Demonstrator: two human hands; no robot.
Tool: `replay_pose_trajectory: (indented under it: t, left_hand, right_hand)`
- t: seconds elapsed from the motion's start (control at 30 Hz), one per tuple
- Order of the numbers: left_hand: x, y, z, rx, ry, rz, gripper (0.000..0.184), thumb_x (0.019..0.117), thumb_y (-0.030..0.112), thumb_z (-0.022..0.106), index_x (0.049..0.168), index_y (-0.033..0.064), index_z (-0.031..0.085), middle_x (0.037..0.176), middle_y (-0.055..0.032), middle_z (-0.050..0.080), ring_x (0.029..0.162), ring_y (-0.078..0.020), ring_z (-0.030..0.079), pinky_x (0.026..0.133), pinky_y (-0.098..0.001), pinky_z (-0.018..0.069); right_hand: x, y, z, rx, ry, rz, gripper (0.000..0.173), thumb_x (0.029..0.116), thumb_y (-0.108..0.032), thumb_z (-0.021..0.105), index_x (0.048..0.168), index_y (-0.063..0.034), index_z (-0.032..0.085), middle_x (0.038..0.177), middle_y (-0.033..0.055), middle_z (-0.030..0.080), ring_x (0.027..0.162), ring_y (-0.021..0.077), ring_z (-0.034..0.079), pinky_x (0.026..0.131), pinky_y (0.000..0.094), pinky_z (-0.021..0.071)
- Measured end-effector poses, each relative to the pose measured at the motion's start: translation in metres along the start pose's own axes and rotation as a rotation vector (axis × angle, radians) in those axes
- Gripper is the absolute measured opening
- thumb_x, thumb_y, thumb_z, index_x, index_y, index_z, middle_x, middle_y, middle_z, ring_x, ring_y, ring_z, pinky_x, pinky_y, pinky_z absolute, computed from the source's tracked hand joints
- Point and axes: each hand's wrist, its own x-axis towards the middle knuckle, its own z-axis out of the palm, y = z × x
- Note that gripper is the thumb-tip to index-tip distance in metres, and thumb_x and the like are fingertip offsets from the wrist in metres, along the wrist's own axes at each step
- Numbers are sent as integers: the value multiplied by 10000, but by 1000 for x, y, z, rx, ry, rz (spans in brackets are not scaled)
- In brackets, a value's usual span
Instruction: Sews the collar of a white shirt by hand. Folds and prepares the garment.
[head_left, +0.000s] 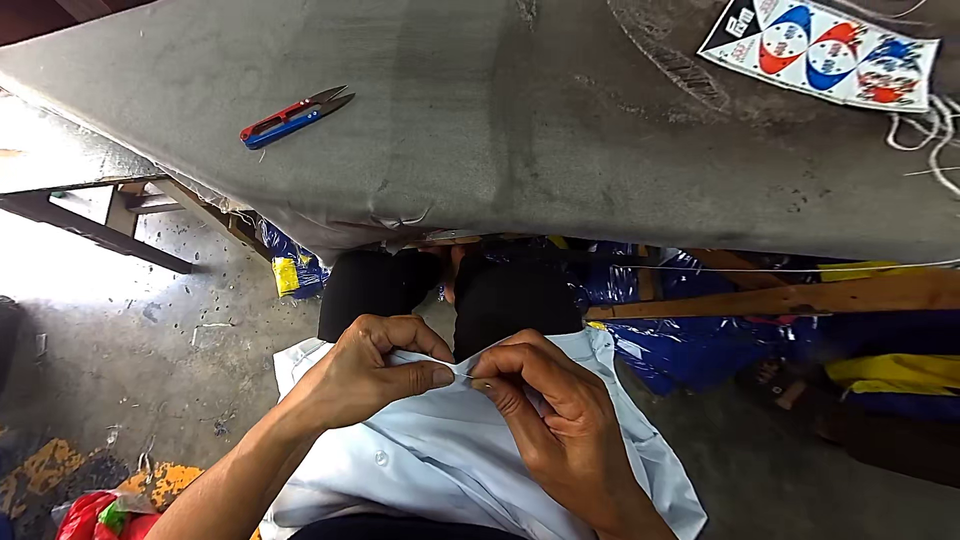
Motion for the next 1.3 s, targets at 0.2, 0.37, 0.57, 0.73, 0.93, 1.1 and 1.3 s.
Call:
replay_pose_trajectory:
  t: [0.2, 0.37, 0.57, 0.73, 0.93, 1.1, 1.3]
  left_hand:
    - [0, 0, 0, -23, -15, -9, 100, 962, 110, 703, 1009, 26, 729, 886, 16, 671, 773, -16, 607, 678, -175, 506]
    - [2, -2, 3, -63, -21, 11, 92, 963, 87, 694, 1013, 16, 723, 899, 7, 676, 785, -23, 615, 692, -181, 514]
    - [4, -2, 11, -99, -23, 44, 81, 954, 61, 700, 1009, 4, 715, 906, 1, 688, 813, -30, 633, 725, -194, 531]
    - [3, -2, 15, -88, 40, 40, 81, 946, 59, 710, 1004, 4, 723, 886, 1, 701, 783, -28, 638, 705, -192, 536]
    - [3, 2, 17, -9, 88, 50, 89, 937, 73, 728, 987, 0, 730, 880, -6, 700, 786, -27, 638, 707, -190, 536]
    - [0, 4, 19, 76, 134, 48, 96, 930, 96, 745, 966, 7, 739, 871, -9, 699, 787, -30, 641, 706, -188, 536]
    - [-3, 11, 25, 189, 194, 69, 79, 920, 103, 743, 931, 26, 756, 888, -1, 694, 823, -23, 634, 724, -176, 532]
  right_hand:
    - [0, -1, -1, 24, -8, 5, 121, 1005, -138, 635, 972, -55, 716, 917, 9, 631, 827, 25, 608, 687, 136, 517]
    - [0, -3, 1, 49, 8, 24, 115, 995, -140, 651, 970, -46, 712, 912, 7, 626, 809, 11, 602, 675, 121, 514]
    - [8, -4, -2, 350, -35, 82, 114, 948, -92, 720, 1014, -27, 654, 857, -14, 664, 713, 11, 619, 618, 147, 533]
    - [13, -7, -11, 148, -53, 17, 236, 949, -185, 751, 1106, -19, 692, 965, 22, 686, 803, 42, 659, 693, 179, 584]
    - [14, -23, -8, -172, -14, -106, 173, 1017, -178, 657, 1077, -46, 751, 1034, 63, 718, 909, 51, 688, 770, 170, 587]
    - [15, -23, -4, -182, -44, -81, 167, 1026, -166, 629, 1021, -62, 760, 1016, 47, 724, 897, 33, 681, 752, 147, 566]
    - [14, -29, -3, -232, -67, -28, 186, 1030, -190, 605, 1047, -62, 738, 987, 32, 718, 844, 14, 669, 724, 138, 560]
